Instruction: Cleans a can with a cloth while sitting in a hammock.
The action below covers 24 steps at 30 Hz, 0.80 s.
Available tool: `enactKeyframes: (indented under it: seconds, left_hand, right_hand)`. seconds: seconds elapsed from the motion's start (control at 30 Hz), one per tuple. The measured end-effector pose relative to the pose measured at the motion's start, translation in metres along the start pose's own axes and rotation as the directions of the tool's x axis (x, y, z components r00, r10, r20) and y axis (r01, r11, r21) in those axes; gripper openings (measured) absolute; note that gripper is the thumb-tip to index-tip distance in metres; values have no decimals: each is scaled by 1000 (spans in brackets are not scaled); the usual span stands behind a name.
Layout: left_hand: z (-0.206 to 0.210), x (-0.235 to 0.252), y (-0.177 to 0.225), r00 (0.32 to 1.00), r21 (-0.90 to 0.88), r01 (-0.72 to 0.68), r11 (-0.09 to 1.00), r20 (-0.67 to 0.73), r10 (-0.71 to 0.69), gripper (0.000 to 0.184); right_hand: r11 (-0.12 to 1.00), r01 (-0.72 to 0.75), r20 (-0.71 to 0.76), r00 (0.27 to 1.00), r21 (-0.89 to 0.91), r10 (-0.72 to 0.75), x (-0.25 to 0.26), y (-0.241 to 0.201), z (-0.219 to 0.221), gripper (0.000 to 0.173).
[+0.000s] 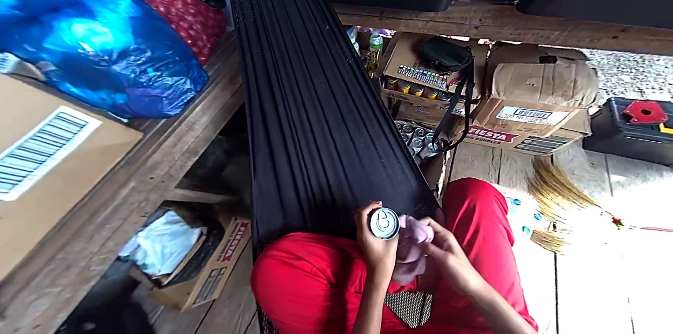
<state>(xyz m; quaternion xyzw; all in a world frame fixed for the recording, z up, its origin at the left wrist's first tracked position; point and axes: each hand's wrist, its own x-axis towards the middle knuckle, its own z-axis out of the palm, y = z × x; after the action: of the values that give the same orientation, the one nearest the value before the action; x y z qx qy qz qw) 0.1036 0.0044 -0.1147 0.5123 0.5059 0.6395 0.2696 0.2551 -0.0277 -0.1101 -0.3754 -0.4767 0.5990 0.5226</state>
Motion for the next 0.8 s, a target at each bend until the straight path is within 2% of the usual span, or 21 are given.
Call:
enactKeyframes:
  seconds: [0.1,0.2,0.3,0.37,0.43,0.5,0.57,0.63,0.8]
  left_hand:
    - [-33,10,16,995,76,-100,992,27,98,48]
    - [-67,18,27,983,170,-175,970,84,163,42]
    - [-90,25,32,976,241,-201,949,132,174,42]
    - [-97,27,36,972,285,-202,937,176,156,38]
    - [-99,28,40,964,309,-196,931,233,126,26]
    - [-98,27,44,966,287,-150,946,246,78,23]
    - [-95,26,42,969,284,-148,947,235,81,23]
    - [-86,25,41,962,310,-193,931,246,117,24]
    - [-40,14,39,954,377,-239,895,265,143,37]
  right_hand:
    - [973,-61,-127,988,221,91,-4,0,15,23]
    - [976,16,-226,974,217,34,-6,-6,40,24]
    - [984,176,-246,954,-17,-174,-6,-11,69,21]
    - [923,283,-173,927,-261,-333,-5,-19,94,26]
    - [775,381,-42,885,-504,-463,-2,-20,120,26]
    - [579,425,47,831,-696,-554,-2,-13,138,27]
    - [457,422,85,800,-783,-594,0,-7,136,28]
    - [406,417,85,774,-813,-627,5,-5,120,29]
    - [407,322,11,795,-855,-606,13,-15,63,37]
